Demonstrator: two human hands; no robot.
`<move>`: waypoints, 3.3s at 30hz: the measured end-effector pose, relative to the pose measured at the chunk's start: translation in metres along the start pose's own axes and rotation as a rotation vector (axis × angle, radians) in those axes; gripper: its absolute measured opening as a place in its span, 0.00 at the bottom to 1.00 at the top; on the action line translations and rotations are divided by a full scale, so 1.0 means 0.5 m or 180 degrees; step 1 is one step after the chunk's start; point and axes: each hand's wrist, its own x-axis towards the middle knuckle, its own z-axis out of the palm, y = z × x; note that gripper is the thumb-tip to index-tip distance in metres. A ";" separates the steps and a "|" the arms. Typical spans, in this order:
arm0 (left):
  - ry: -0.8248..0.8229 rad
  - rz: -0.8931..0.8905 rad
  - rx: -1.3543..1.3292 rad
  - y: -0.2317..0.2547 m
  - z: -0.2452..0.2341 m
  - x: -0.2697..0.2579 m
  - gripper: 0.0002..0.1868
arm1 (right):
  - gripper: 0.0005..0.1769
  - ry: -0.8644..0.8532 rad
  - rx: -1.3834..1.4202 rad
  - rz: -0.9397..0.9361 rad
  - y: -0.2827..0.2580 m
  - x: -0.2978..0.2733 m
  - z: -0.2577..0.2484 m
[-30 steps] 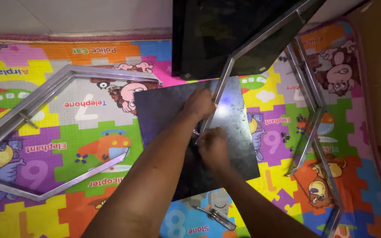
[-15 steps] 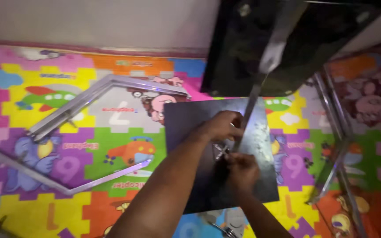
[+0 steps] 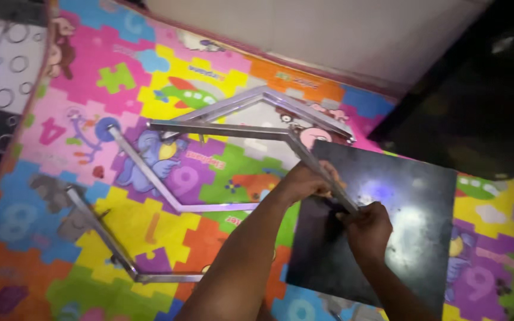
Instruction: The person disassembles a metal-framed table by loosening and removing fasteners at the central hub, then detaching the legs and separating the tabletop. The components are laid out on a colorful foam play mat.
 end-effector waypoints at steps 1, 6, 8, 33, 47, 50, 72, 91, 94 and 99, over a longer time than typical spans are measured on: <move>0.0219 -0.0043 -0.0030 0.005 -0.014 -0.016 0.13 | 0.20 0.0036 -0.0375 -0.0153 -0.010 0.004 0.013; 0.1126 -0.0162 0.0180 0.055 -0.075 -0.103 0.12 | 0.12 -0.0165 -0.0430 -0.1197 -0.067 0.018 0.088; 0.1403 -0.0280 0.0059 0.081 -0.086 -0.135 0.11 | 0.09 -0.0303 -0.0661 -0.1341 -0.091 0.021 0.114; 0.3155 -0.0861 -0.0543 0.085 -0.162 -0.168 0.10 | 0.13 -0.1193 -0.0721 -0.0692 -0.120 0.011 0.246; 0.3748 -0.0176 -0.0086 0.082 -0.190 -0.139 0.10 | 0.14 -0.1772 -0.0349 -0.1503 -0.088 0.095 0.252; 0.3923 -0.0413 0.0098 0.079 -0.189 -0.138 0.07 | 0.13 -0.1747 -0.0424 -0.1374 -0.089 0.087 0.250; 0.3521 -0.3144 0.3449 0.200 -0.100 -0.254 0.40 | 0.15 -0.1796 -0.0376 -0.1150 -0.109 -0.052 0.261; 0.3204 -0.3165 0.3367 0.146 -0.203 -0.330 0.38 | 0.15 -0.1684 -0.0105 -0.1085 -0.103 -0.173 0.273; 0.3330 -0.2985 0.3210 0.164 -0.177 -0.336 0.37 | 0.26 -0.1649 -0.0176 -0.1196 -0.111 -0.169 0.274; 0.3491 -0.3266 0.3381 0.202 -0.120 -0.307 0.35 | 0.28 -0.1906 0.0039 -0.0626 -0.139 -0.166 0.266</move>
